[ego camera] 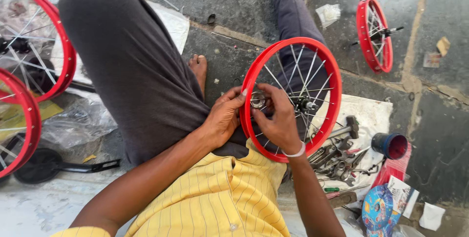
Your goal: The person sits on the ground and assembles a red bicycle wheel by hand. They insert and tighten the metal spokes into the hub and rim, rotating the wheel to access different sections. The person works on multiple wheels, moving between them as they progress.
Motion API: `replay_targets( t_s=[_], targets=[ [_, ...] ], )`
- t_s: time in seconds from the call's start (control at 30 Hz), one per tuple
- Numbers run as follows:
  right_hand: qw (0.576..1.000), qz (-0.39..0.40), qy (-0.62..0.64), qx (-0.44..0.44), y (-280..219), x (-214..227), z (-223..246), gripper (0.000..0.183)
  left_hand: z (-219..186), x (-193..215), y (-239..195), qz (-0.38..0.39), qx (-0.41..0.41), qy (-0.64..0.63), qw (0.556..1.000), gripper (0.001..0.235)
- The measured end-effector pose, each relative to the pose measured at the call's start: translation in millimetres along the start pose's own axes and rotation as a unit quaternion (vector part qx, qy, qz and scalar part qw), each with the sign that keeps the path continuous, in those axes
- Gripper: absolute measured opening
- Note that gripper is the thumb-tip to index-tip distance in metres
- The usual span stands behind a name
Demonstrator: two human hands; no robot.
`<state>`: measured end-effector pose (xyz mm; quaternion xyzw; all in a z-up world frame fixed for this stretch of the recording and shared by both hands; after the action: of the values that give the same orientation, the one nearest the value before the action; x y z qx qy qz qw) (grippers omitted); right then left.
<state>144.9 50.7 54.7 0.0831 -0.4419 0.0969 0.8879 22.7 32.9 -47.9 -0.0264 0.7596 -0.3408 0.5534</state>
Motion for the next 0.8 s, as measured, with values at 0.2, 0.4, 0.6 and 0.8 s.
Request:
replay_targets(
  t_s=[0.2, 0.4, 0.6, 0.8],
  targets=[
    [0.998, -0.029, -0.061, 0.000, -4, 15, 6, 0.017, -9, -15, 11, -0.011, -0.048, 0.026, 0.998, 0.021],
    [0.989, -0.132, 0.004, -0.066, -10, 17, 0, 0.017, -21, -20, 27, -0.052, -0.121, 0.226, 0.965, 0.040],
    [0.988, -0.143, -0.036, -0.052, -27, 0, 15, 0.025, -4, -7, 0, -0.078, -0.080, 0.171, 0.979, 0.025],
    [0.995, -0.055, -0.082, -0.024, -15, -2, 12, 0.030, -4, 0, -4, -0.094, 0.005, 0.088, 0.992, 0.021]
  ],
)
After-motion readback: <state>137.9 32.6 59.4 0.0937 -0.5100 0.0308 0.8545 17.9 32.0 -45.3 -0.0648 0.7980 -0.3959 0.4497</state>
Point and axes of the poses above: each hand's wrist, its own y-axis towards the middle knuckle, its own x-axis out of the back of the hand, z = x × y, the point moved 4 cm from there along y, towards the middle knuckle, and after that the axes turned 10 degrees about -y, right-handed, at the moved point
